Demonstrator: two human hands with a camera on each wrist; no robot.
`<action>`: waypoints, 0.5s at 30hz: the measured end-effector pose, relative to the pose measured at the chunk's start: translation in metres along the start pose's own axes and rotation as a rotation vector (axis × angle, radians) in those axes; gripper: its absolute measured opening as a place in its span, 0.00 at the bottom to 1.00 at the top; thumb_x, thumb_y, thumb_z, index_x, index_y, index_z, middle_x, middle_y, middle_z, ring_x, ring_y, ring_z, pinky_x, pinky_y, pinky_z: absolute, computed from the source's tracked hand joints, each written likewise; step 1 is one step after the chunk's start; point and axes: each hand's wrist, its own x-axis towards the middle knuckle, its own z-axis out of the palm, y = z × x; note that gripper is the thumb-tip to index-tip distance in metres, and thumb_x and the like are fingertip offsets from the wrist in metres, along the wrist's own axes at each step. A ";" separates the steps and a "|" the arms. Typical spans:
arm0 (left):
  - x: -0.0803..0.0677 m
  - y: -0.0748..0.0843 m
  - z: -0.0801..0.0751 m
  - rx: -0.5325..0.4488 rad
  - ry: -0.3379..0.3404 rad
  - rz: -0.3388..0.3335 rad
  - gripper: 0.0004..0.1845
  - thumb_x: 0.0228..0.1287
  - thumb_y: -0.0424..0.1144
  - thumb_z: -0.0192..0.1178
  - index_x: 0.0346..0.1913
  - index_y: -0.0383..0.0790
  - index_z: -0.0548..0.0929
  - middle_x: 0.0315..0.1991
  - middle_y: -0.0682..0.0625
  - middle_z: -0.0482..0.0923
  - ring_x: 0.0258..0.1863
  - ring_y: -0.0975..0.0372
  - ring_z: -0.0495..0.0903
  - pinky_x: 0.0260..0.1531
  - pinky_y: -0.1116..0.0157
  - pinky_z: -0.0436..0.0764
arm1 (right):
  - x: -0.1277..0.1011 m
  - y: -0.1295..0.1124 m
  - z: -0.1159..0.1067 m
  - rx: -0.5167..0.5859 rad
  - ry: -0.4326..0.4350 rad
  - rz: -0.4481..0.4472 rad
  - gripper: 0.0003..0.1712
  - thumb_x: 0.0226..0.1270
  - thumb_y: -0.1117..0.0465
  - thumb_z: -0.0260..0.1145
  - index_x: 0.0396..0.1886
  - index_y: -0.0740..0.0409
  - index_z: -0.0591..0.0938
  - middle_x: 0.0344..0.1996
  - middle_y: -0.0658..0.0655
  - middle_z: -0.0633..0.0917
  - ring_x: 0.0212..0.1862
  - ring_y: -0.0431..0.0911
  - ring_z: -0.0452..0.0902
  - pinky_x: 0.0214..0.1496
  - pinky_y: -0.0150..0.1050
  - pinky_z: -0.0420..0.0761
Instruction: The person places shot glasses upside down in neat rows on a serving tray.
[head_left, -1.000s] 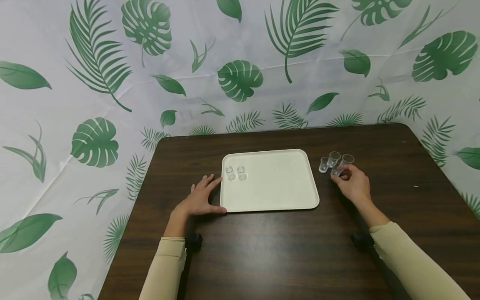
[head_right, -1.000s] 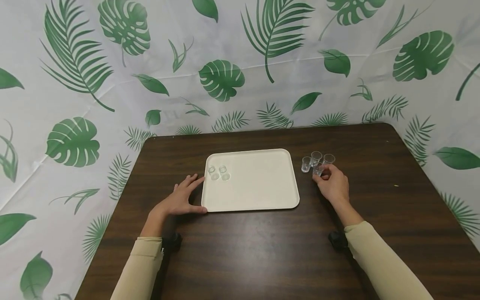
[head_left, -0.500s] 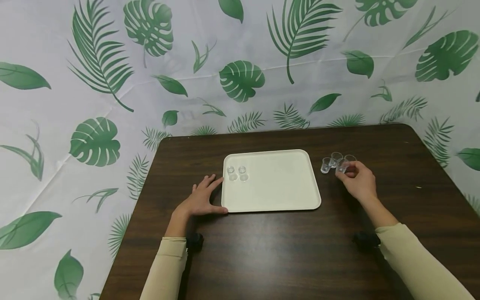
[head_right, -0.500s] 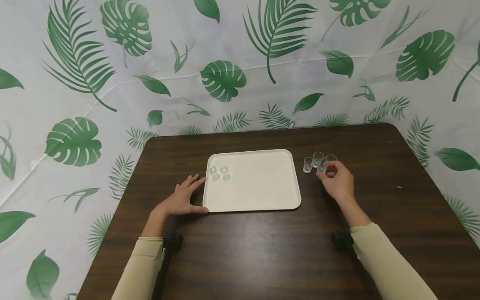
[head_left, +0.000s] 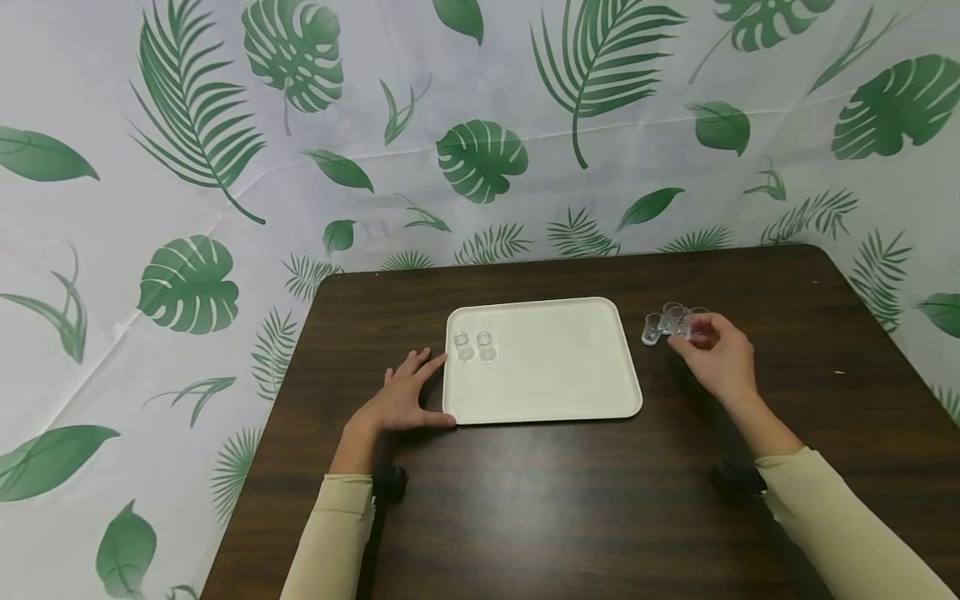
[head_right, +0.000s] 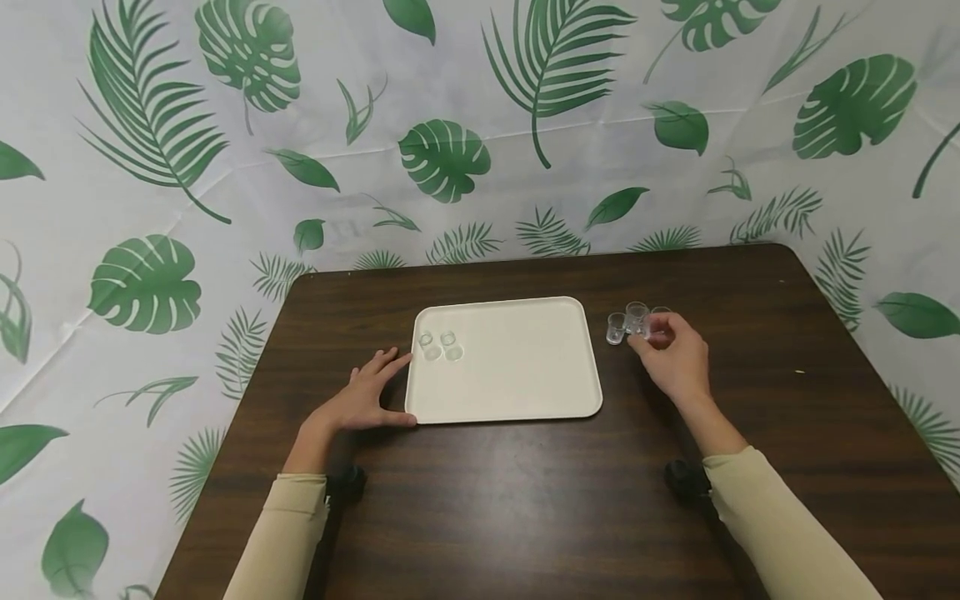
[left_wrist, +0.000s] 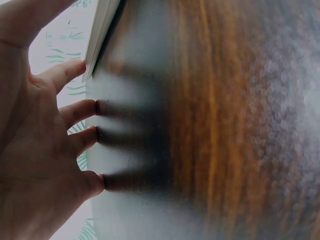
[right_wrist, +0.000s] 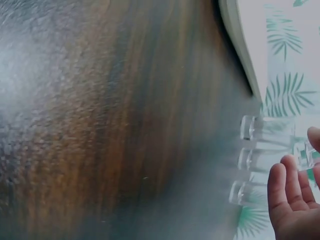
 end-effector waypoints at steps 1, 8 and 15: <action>0.000 0.000 0.000 0.000 0.000 0.001 0.59 0.45 0.68 0.71 0.78 0.54 0.54 0.78 0.41 0.45 0.77 0.45 0.39 0.64 0.31 0.41 | 0.000 -0.001 0.001 0.006 0.008 -0.015 0.21 0.62 0.59 0.72 0.48 0.68 0.79 0.42 0.64 0.82 0.38 0.42 0.76 0.37 0.26 0.69; 0.000 0.000 0.001 0.000 0.008 0.002 0.58 0.46 0.68 0.71 0.78 0.54 0.54 0.78 0.41 0.45 0.76 0.45 0.39 0.64 0.31 0.41 | 0.004 -0.009 0.008 0.042 0.034 -0.143 0.17 0.58 0.66 0.73 0.46 0.68 0.81 0.40 0.62 0.79 0.41 0.53 0.76 0.36 0.20 0.69; -0.001 0.001 0.001 -0.002 0.006 -0.003 0.59 0.45 0.69 0.70 0.78 0.53 0.55 0.78 0.41 0.45 0.76 0.43 0.40 0.63 0.30 0.42 | 0.007 -0.020 0.016 0.059 -0.035 -0.198 0.17 0.58 0.66 0.74 0.46 0.66 0.82 0.39 0.62 0.77 0.40 0.51 0.76 0.34 0.18 0.70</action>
